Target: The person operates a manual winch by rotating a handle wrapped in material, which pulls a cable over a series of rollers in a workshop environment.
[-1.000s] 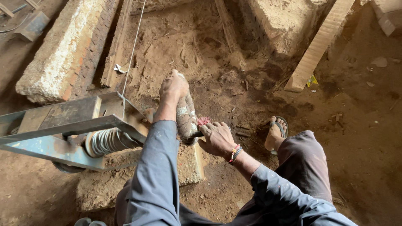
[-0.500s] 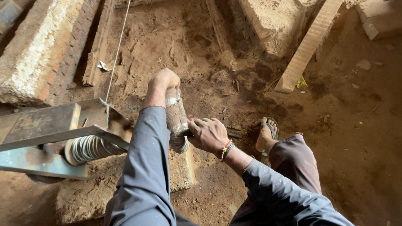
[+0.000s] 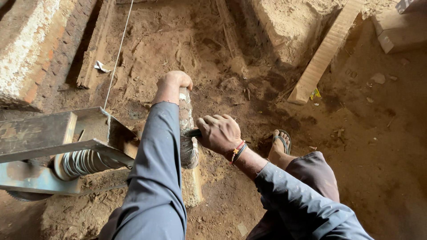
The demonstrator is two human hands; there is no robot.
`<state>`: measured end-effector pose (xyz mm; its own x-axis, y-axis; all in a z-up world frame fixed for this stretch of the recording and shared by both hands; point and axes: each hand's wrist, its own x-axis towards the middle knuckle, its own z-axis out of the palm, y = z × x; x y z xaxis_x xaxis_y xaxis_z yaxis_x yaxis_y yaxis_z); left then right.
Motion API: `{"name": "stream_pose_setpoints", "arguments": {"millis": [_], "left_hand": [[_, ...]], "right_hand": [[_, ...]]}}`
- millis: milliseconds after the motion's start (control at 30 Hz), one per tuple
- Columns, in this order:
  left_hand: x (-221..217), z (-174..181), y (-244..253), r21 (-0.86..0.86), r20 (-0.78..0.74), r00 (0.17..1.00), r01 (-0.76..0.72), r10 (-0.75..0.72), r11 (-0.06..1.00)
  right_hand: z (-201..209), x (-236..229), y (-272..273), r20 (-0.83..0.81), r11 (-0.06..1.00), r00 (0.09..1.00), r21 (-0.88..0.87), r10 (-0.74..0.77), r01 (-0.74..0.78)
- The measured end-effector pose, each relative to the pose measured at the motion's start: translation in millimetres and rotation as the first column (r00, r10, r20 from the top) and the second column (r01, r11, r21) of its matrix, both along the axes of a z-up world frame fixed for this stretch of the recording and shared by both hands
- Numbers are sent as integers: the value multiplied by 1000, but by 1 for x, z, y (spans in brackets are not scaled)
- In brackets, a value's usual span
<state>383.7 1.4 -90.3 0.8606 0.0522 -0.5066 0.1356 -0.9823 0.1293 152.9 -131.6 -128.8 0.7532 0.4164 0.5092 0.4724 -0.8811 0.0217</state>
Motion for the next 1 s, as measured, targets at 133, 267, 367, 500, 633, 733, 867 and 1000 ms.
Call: {"name": "stream_pose_setpoints", "arguments": {"millis": [133, 267, 367, 500, 633, 733, 867, 1000], "left_hand": [[13, -11, 2, -9, 86, 996, -24, 24, 1000], [18, -16, 3, -96, 255, 967, 52, -26, 994], [-9, -6, 1, -114, 299, 953, 84, -46, 990], [-63, 5, 27, -234, 393, 917, 170, -66, 957], [-137, 0, 41, -351, 584, 811, 234, 17, 907], [-194, -15, 47, -366, 664, 747, 267, 49, 892], [-243, -39, 55, -431, 679, 729, 298, 88, 852], [-280, -63, 54, -414, 577, 811, 186, 98, 891]], "right_hand": [[0, 12, -2, 38, 1000, 999, 22, 10, -11], [-3, 21, -4, 48, 1000, 999, -22, -12, 13], [1, 32, -4, 2, 999, 999, -33, -43, 43], [10, 41, -2, -57, 995, 995, -63, -84, 80], [17, 56, -2, -52, 985, 990, -119, -130, 123], [24, 64, -1, -103, 984, 983, -101, -155, 145], [43, 77, -1, -208, 976, 958, -132, -197, 172], [49, 88, -6, -103, 987, 985, -97, -140, 130]]}}
